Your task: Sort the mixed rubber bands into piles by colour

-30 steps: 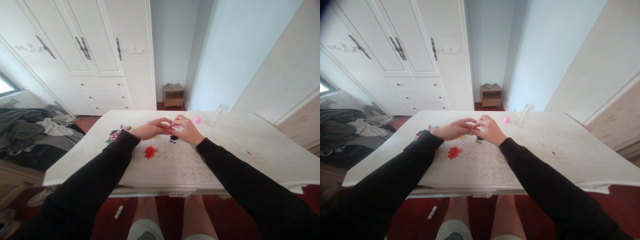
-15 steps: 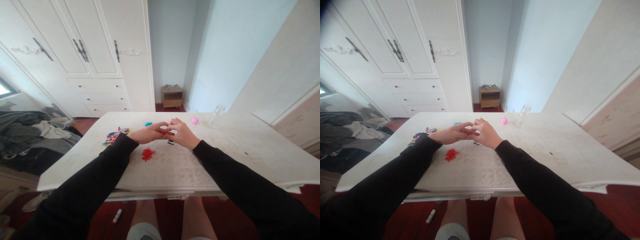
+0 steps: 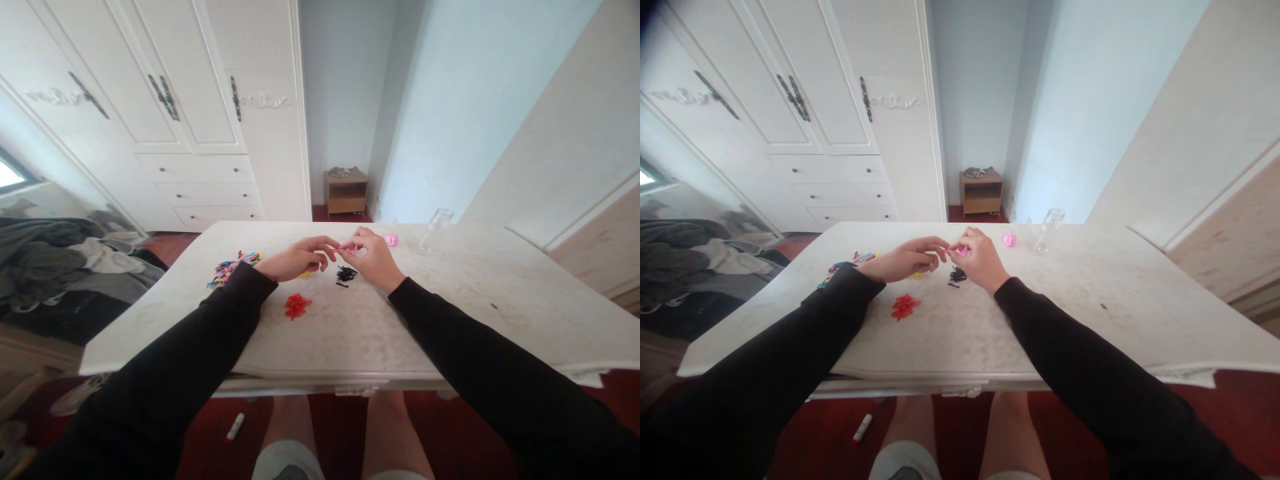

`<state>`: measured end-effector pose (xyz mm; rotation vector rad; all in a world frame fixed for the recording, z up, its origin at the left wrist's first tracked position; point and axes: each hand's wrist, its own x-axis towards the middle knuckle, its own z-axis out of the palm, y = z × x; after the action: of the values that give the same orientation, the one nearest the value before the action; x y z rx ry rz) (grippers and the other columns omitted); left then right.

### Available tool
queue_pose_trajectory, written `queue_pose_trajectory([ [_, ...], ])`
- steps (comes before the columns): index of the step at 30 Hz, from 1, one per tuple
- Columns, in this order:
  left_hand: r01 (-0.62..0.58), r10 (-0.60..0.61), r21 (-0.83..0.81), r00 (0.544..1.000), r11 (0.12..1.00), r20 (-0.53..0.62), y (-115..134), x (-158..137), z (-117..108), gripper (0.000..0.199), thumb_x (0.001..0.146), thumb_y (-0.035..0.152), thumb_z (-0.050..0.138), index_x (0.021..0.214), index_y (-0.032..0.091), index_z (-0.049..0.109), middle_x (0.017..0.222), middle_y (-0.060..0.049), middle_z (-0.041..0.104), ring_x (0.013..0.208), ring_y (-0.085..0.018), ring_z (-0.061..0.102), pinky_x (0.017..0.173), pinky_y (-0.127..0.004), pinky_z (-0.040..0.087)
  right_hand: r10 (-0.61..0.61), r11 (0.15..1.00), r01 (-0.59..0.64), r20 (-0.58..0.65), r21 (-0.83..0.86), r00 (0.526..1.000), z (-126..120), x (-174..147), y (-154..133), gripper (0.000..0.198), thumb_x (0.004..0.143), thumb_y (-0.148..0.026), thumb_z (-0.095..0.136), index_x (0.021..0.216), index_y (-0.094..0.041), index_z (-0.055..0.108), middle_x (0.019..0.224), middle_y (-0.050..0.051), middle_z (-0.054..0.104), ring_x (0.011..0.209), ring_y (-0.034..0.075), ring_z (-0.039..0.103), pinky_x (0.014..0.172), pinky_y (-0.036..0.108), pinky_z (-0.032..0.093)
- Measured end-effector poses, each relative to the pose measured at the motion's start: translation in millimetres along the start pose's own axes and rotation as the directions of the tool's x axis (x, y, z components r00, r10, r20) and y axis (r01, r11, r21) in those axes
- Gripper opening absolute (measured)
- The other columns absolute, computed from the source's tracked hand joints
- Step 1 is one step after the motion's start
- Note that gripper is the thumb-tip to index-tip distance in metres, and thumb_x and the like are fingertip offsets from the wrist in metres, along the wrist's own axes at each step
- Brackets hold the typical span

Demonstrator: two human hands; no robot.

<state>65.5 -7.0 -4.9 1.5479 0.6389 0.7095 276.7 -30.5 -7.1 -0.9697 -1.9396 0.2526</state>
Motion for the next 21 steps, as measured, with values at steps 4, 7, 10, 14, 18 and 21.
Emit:
queue_pose_trajectory([
  [4, -0.019, 0.031, 0.091, 0.990, 0.996, -0.135, 3, 1, -1, 0.019, 0.081, 0.023, 0.064, 0.097, 0.013, 0.069, 0.065, 0.003, 0.050, 0.052, -0.007, 0.039, 0.048, -0.022, 0.027, 0.032, 0.999, -0.031, -0.043, 0.013, 0.999, -1, 1, 3, 0.007, 0.083, -0.021, 0.071, 0.079, -0.019, 0.076, 0.077, 0.002, 0.057, 0.077, 0.018, 0.055, 0.071, 0.033, 0.043],
  [7, -0.065, 0.125, 0.285, 0.972, 0.956, -0.197, 6, 1, 0, 0.023, 0.081, 0.033, 0.071, 0.094, 0.014, 0.069, 0.063, 0.005, 0.045, 0.055, -0.008, 0.040, 0.050, -0.022, 0.028, 0.032, 0.999, -0.031, -0.046, 0.022, 0.998, 0, 1, 3, 0.007, 0.084, -0.022, 0.072, 0.080, -0.020, 0.077, 0.077, 0.002, 0.057, 0.076, 0.017, 0.055, 0.071, 0.033, 0.043],
  [10, -0.117, 0.215, 0.389, 0.952, 0.914, -0.220, 7, 3, 2, 0.025, 0.079, 0.037, 0.074, 0.087, 0.013, 0.070, 0.064, 0.004, 0.045, 0.058, -0.008, 0.041, 0.054, -0.022, 0.031, 0.036, 0.999, -0.035, -0.037, 0.019, 0.999, 0, 0, 3, 0.008, 0.084, -0.024, 0.071, 0.079, -0.020, 0.076, 0.076, 0.002, 0.057, 0.075, 0.017, 0.055, 0.071, 0.033, 0.044],
  [14, -0.151, 0.261, 0.423, 0.941, 0.893, -0.216, 3, 6, 1, 0.025, 0.079, 0.037, 0.073, 0.082, 0.013, 0.071, 0.061, 0.005, 0.042, 0.057, -0.008, 0.038, 0.056, -0.023, 0.031, 0.034, 0.999, -0.033, -0.033, 0.020, 0.999, 0, 0, 2, 0.010, 0.086, -0.026, 0.071, 0.079, -0.020, 0.075, 0.076, 0.001, 0.056, 0.075, 0.017, 0.055, 0.070, 0.033, 0.043],
  [18, -0.155, 0.274, 0.456, 0.939, 0.876, -0.207, -2, 9, -1, 0.026, 0.081, 0.039, 0.070, 0.080, 0.013, 0.070, 0.060, 0.004, 0.043, 0.056, -0.008, 0.037, 0.054, -0.024, 0.027, 0.010, 1.000, -0.009, -0.034, 0.007, 0.999, 0, 1, 3, 0.014, 0.088, -0.027, 0.068, 0.077, -0.019, 0.070, 0.076, 0.001, 0.057, 0.075, 0.017, 0.055, 0.070, 0.032, 0.041],
  [21, -0.157, 0.288, 0.480, 0.934, 0.863, -0.213, -3, 9, -2, 0.026, 0.083, 0.038, 0.069, 0.079, 0.013, 0.068, 0.060, 0.004, 0.045, 0.055, -0.008, 0.037, 0.054, -0.024, 0.026, 0.003, 1.000, -0.003, -0.011, -0.003, 1.000, 1, 2, 4, 0.019, 0.091, -0.027, 0.064, 0.074, -0.019, 0.063, 0.075, 0.001, 0.056, 0.075, 0.017, 0.054, 0.069, 0.032, 0.040],
])
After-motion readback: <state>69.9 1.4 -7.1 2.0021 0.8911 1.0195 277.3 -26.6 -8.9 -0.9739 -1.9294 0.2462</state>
